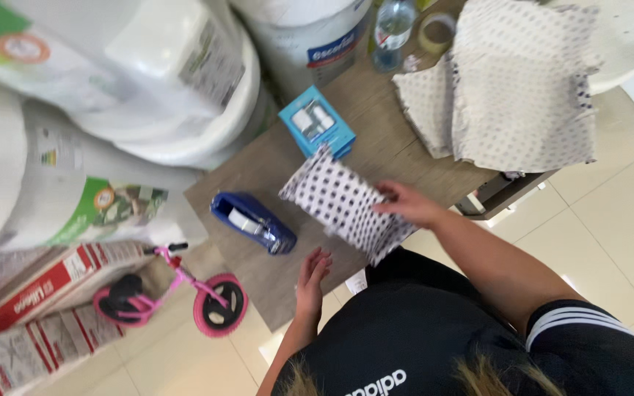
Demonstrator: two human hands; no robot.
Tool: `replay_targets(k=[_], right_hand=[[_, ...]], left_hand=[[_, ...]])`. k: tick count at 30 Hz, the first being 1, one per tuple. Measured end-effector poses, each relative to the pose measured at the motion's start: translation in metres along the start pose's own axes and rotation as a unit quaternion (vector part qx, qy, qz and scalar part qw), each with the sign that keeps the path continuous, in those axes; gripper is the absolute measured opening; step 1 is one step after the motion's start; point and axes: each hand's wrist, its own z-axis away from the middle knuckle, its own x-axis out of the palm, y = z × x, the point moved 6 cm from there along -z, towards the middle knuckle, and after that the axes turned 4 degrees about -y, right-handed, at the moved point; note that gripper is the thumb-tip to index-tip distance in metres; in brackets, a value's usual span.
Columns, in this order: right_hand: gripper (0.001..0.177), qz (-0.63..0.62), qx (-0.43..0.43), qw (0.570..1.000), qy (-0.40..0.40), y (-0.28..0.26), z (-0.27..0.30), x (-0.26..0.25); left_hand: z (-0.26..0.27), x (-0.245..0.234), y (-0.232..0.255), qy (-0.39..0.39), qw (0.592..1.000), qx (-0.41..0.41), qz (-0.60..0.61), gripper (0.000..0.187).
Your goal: The person wraps several small boxes in tissue paper, securing them with adhesive tape from a dispenser and setting the finished packages aside on a counter.
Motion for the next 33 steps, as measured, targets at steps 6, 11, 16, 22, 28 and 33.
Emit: replay_targets(k=[6,11,16,22,28,33], right_hand=[[0.066,0.180,-0.221,0.921,0.265,-0.063,-0.051,-0.130],[0.066,0.296,-0.209,0.881,0.302,-0.108,-0.114,-0.131],[0.060,0.188,-0.134,0.935,0.268,-0.098,-0.187,-0.144],[0.050,0.318,-0.058,0.916,0.238,-0.077,-0.212,-0.148],[0.039,0.337,-0.258,0.886,0.188,-0.095,-0.149,-0.100],[0.025,0.329,-0.320,0.844,0.277,-0.067,-0.124,-0.129]], left_hand=[[-0.042,-0.005,0.002,-0.021,0.999,0.006,-0.046,0.047],[-0.068,0.007,0.014,0.019,0.999,0.021,-0.039,0.037],[-0.079,0.025,0.031,0.011,0.999,0.015,-0.046,0.038],[-0.096,0.007,0.027,0.023,0.999,0.015,-0.041,0.035],[-0.082,-0.006,0.053,0.073,0.994,-0.008,-0.080,0.028],[-0.060,-0.004,0.064,0.071,0.992,-0.008,-0.101,0.021]])
